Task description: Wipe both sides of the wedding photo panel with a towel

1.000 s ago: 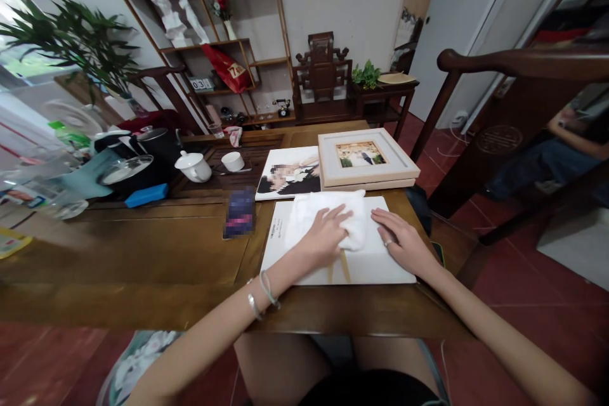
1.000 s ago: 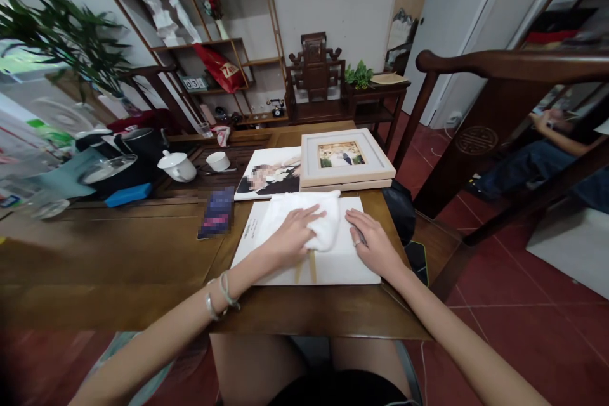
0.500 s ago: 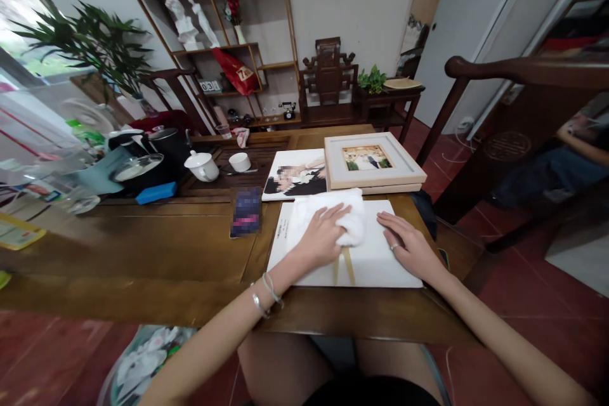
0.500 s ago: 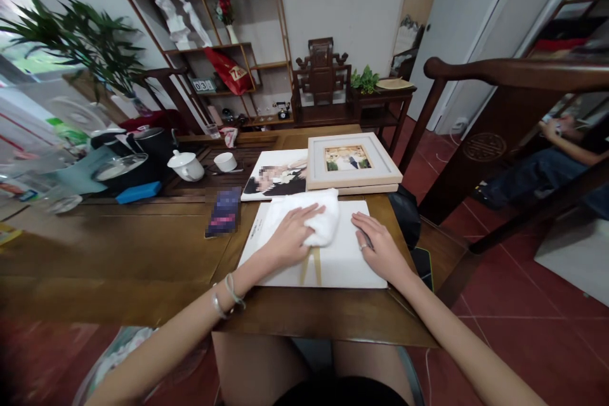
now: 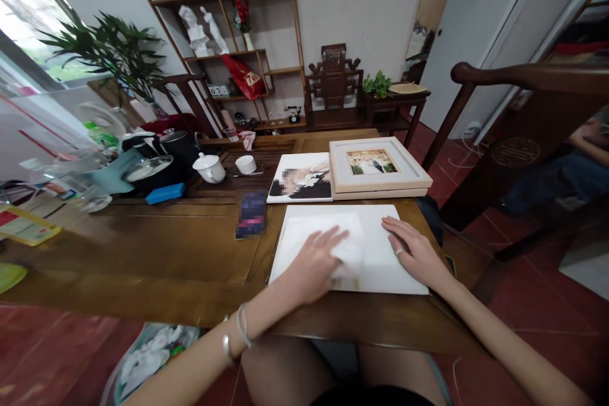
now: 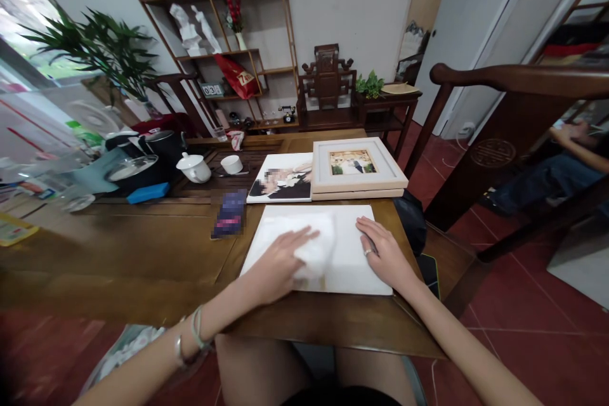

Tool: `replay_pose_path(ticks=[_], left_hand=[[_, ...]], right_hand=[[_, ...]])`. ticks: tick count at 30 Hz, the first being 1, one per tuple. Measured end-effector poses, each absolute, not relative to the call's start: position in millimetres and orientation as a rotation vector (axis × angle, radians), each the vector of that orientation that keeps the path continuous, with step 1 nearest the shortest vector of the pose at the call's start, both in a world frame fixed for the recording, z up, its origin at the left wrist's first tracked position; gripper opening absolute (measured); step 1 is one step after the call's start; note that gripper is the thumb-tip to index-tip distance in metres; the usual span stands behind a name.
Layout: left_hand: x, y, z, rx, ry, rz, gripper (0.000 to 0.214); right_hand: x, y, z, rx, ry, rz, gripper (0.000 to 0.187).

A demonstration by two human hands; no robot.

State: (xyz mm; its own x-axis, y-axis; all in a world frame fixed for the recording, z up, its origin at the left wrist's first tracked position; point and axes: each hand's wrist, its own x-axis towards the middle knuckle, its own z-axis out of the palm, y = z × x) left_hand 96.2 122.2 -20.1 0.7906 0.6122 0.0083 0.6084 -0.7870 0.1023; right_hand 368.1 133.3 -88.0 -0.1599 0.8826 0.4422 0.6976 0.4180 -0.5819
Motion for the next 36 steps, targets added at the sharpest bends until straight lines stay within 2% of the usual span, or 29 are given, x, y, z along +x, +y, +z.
replay_pose_path(ticks=[2, 6, 12, 16, 26, 36], left_hand=[[93, 149, -24, 2.859, 1.138, 0.093, 0.033], [98, 175, -30, 2.861, 1.149, 0.160, 0.040], [100, 116, -32, 2.963, 0.838, 0.099, 0.039], [94, 84, -29, 3.021, 0.617, 0.069, 0.030], [116, 186, -28, 2.884, 1.101, 0.231, 0.035], [67, 183, -24, 2.845, 1.242, 0.240, 0.027]], right_hand=[[368, 133, -88, -1.344, -1.913, 0.311, 0.033], [368, 132, -87, -1.369, -1.924, 0.315, 0.034], [369, 132, -88, -1.382, -1.936, 0.320, 0.034], [368, 133, -89, -1.378, -1.914, 0.322, 0.033], [369, 133, -87, -1.376, -1.929, 0.317, 0.033], [369, 133, -86, -1.356, -1.951, 0.306, 0.033]])
